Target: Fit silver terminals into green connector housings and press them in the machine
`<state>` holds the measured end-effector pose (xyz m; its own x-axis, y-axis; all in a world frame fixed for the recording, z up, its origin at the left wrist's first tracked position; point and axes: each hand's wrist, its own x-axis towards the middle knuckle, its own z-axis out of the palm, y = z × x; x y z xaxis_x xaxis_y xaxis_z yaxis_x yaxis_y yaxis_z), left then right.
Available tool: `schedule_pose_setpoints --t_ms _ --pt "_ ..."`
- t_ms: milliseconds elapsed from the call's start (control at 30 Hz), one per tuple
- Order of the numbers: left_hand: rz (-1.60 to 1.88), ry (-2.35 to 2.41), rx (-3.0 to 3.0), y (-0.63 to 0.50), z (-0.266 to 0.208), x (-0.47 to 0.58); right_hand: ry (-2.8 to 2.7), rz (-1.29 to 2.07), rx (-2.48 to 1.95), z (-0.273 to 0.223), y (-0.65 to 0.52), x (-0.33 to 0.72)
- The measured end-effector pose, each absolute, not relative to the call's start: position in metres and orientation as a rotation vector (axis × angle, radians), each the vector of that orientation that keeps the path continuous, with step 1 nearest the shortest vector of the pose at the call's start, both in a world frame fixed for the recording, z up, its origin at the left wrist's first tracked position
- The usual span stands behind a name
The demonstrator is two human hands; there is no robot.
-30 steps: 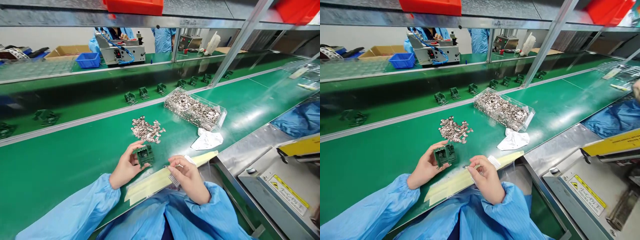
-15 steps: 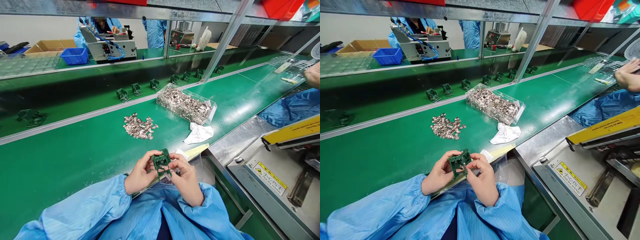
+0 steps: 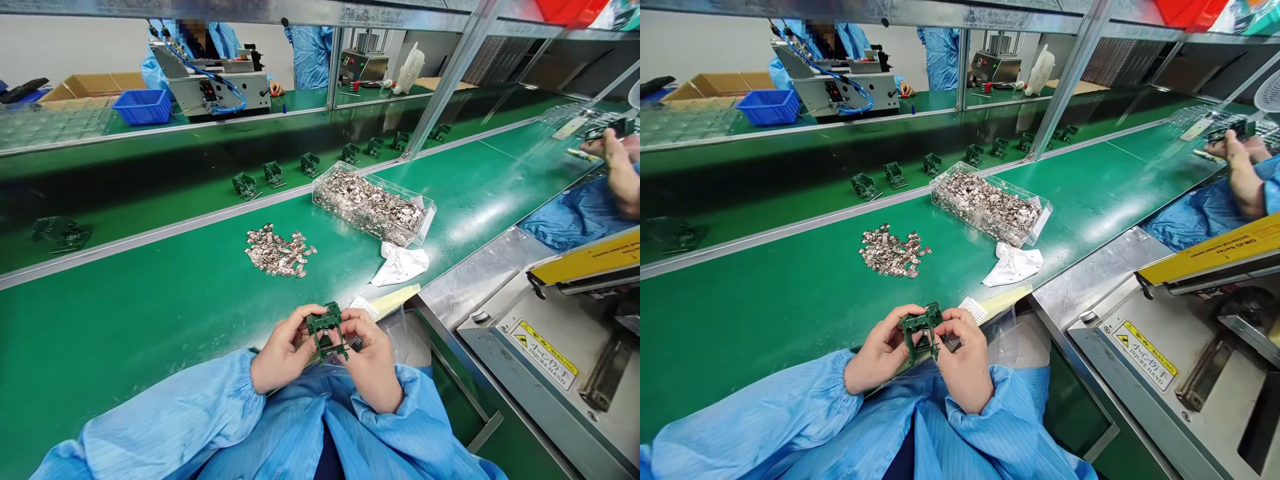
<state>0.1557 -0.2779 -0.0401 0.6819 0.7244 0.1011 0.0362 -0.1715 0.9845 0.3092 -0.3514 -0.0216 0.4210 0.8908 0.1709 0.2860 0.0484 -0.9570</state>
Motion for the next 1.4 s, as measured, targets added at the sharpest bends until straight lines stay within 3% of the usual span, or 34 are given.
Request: schedule_pose_setpoints --t_ms 1000,1400 --pt "0.737 0.789 1.664 -0.29 -0.039 0.16 -0.794 0.966 -1.301 -0.03 -0.353 0.306" --pt "0.755 0.761 1.697 -0.305 -0.032 0.169 -0.798 0.83 -1.244 -0.033 -0.372 0.301"
